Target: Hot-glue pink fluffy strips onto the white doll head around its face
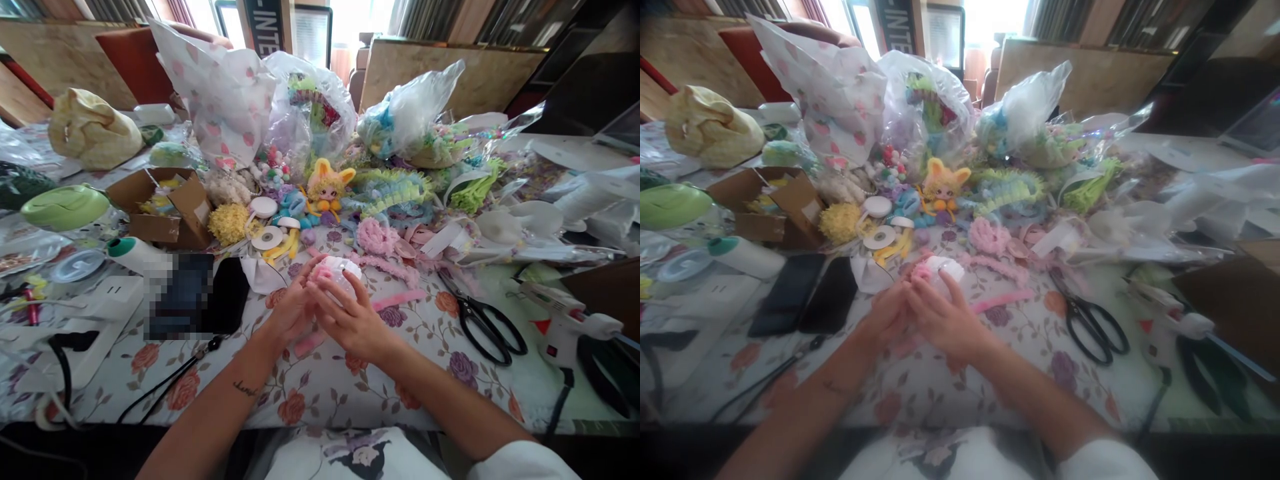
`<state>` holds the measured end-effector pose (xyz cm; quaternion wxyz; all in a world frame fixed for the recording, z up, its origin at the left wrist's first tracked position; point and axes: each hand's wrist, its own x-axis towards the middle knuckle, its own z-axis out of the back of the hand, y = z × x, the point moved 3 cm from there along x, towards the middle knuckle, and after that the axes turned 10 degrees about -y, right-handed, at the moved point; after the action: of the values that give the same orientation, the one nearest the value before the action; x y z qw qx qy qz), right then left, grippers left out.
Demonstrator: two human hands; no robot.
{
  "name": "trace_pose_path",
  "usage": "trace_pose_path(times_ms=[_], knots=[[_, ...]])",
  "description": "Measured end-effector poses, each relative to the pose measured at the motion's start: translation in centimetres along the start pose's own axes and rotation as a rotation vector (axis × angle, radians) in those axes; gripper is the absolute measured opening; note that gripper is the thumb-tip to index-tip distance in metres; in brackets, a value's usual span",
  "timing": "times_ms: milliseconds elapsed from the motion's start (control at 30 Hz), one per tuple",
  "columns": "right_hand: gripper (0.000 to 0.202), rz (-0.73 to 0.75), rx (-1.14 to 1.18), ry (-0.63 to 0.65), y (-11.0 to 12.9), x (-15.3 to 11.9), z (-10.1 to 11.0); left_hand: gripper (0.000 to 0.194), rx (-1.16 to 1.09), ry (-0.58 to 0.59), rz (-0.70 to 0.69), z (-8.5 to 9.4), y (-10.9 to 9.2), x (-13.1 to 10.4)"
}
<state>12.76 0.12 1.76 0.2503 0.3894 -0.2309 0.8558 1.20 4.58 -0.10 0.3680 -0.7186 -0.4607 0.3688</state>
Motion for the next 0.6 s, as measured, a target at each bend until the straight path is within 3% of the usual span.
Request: trace_pose_path(times_ms=[100, 200, 267, 367, 433, 500, 600], knots=[[0.011, -0.082, 0.146, -0.069, 0.0, 0.1, 1.0, 0.045, -0.151, -0.076, 0.055, -0.2, -0.4, 0.0], [0.016, -0.261, 0.314, -0.157, -0.4, 0.3, 3.3, 0.048, -0.246, -0.092, 0.062, -0.3, -0.6, 0.2], [0.02, -0.435, 0.405, -0.236, -1.2, 0.3, 4.9, 0.049, -0.299, -0.08, 0.027, -0.1, -0.7, 0.6], [0.014, -0.849, 0.459, -0.329, -3.7, -0.6, 6.3, 0.05, -0.349, -0.097, -0.026, 0.5, -0.7, 1.2], [0.003, -1.163, 0.493, -0.375, -5.8, -1.9, 6.2, 0.054, -0.342, -0.136, -0.047, 0.9, -0.8, 1.3], [0.013, -1.408, 0.589, -0.41, -7.6, -3.5, 5.3, 0.054, -0.315, -0.17, -0.049, 1.1, -0.9, 1.3], [0.033, -1.534, 0.592, -0.293, -9.4, -5.4, 3.9, 0.048, -0.256, -0.195, -0.054, 1.2, -0.9, 1.1]])
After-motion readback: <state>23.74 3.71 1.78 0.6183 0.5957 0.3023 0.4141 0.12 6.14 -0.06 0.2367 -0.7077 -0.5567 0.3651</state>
